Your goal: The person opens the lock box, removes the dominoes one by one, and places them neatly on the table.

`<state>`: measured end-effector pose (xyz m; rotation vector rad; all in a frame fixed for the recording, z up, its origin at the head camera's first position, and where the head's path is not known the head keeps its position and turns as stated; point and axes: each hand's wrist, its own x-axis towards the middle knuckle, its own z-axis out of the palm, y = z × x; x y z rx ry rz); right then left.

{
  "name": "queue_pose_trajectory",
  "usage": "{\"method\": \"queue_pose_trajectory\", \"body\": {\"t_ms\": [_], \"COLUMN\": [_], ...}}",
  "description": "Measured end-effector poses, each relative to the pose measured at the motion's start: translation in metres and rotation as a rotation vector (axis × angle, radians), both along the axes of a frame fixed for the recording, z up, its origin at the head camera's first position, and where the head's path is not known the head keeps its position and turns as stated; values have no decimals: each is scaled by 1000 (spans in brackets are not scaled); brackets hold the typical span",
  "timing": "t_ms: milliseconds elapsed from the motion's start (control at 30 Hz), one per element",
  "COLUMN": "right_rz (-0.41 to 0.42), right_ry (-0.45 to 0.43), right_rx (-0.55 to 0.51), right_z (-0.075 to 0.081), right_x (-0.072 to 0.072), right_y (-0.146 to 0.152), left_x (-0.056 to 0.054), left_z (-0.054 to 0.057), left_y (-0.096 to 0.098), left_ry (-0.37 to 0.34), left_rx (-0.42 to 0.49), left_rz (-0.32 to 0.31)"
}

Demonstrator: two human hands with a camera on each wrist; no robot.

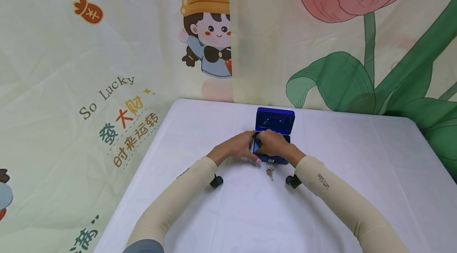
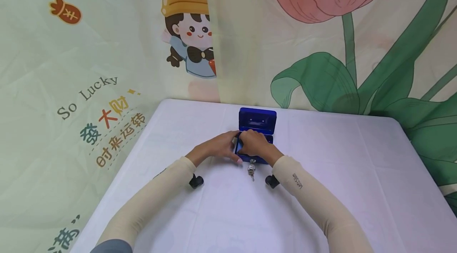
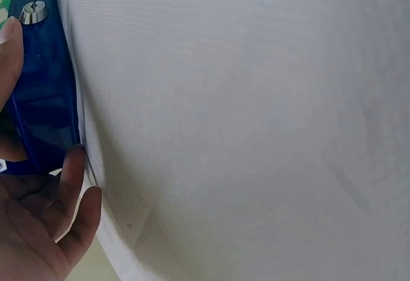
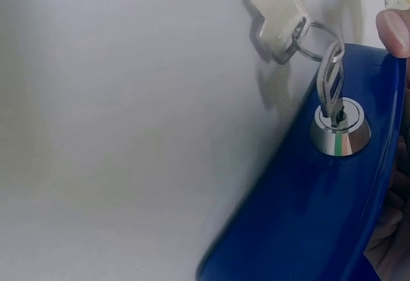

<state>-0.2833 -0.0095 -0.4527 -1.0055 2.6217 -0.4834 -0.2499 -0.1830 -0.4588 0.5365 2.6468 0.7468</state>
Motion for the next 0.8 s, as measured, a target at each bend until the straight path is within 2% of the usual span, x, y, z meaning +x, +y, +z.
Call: {"method": "queue_pose_trajectory", "body": {"t_ms": [800], "right_rz": [-11], "right_ry": [-2], "right_rx": [60], "right_z": [0], "right_x": [0], "right_y": [-2], "left_x": [1], "left_z": [-3], "left_y": [0], "left_ry": [-13], "left_rx": [-6], "left_rz": [25]}}
